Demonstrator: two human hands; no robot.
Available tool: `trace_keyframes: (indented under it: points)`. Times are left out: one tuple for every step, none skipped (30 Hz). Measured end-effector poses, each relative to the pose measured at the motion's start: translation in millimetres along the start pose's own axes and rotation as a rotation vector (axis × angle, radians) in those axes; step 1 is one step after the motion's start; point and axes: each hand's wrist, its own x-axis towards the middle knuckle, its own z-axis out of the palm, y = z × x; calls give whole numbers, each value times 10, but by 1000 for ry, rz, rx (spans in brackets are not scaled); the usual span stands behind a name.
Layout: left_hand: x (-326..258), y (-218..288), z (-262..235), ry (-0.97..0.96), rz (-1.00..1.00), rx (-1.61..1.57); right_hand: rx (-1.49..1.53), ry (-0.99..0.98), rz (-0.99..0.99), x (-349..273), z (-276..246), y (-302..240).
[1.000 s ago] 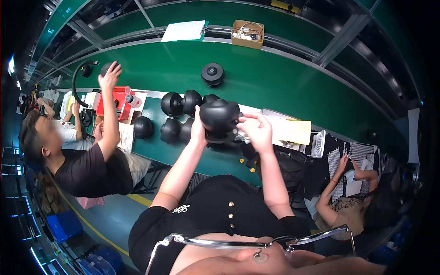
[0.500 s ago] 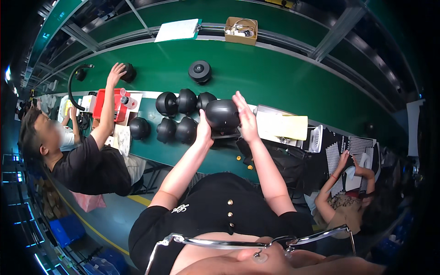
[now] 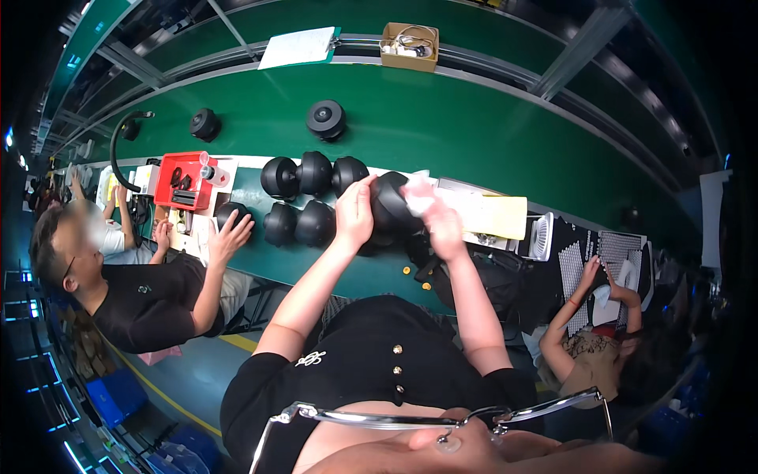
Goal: The person cleans camera components with a cloth by picking up each device, wiping its surfaces, and placing it on the table.
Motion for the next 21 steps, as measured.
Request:
trace_keyframes:
  points:
    - [30,70,-9,-118,68,56,-508,-150,-155,69,56,-6]
    - [44,131,-22,-230,135,114,-514,-168,-99,158,106,-163]
    - [45,163,-11,-253,133,87,-346,-185,-37,240,63,-61]
    - [53,155,-2,-256,134,85,-182,-198,22,322,1,109]
    - [72,124,4,-259,150,80,161,-190,119,353,-48,357]
    - [91,76,3,-257,168,79,162,-189,115,328,-82,544]
    - [78,-7,15,-254,174,81,231,-127,284,323,-129,700]
    - [28,-91,15,-198,56,-14,301,-68,459,341,-125,725]
    - [-5,-179,13,-141,-61,-110,448,115,716,296,-102,732]
    - [17,-176,12,-142,-62,-107,451,116,716,221,-115,786]
    - [43,-157,20,-58,-247,-155,315,133,777,122,-184,912]
    - [74,-149,37,26,-432,-202,178,150,834,50,-255,1044]
    - [138,-170,73,72,-623,-417,238,259,685,21,-260,1065]
    - [172,-182,66,93,-910,-544,419,318,496,22,-272,1092]
    - [153,-177,62,32,-964,-634,428,316,353,15,-275,1120]
    - [161,-124,78,-35,-1019,-725,433,319,209,102,-206,910]
    - [181,22,95,-45,-1027,-723,263,257,136,155,-183,865]
    - [201,186,105,-190,-1170,-796,260,237,154,189,-140,827]
    - [199,279,118,-338,-1307,-870,255,215,170,224,-90,774]
    - [164,252,148,-350,-1306,-871,249,223,167,232,-138,846]
    - [103,176,180,-386,-1290,-1084,289,278,275,241,-199,990]
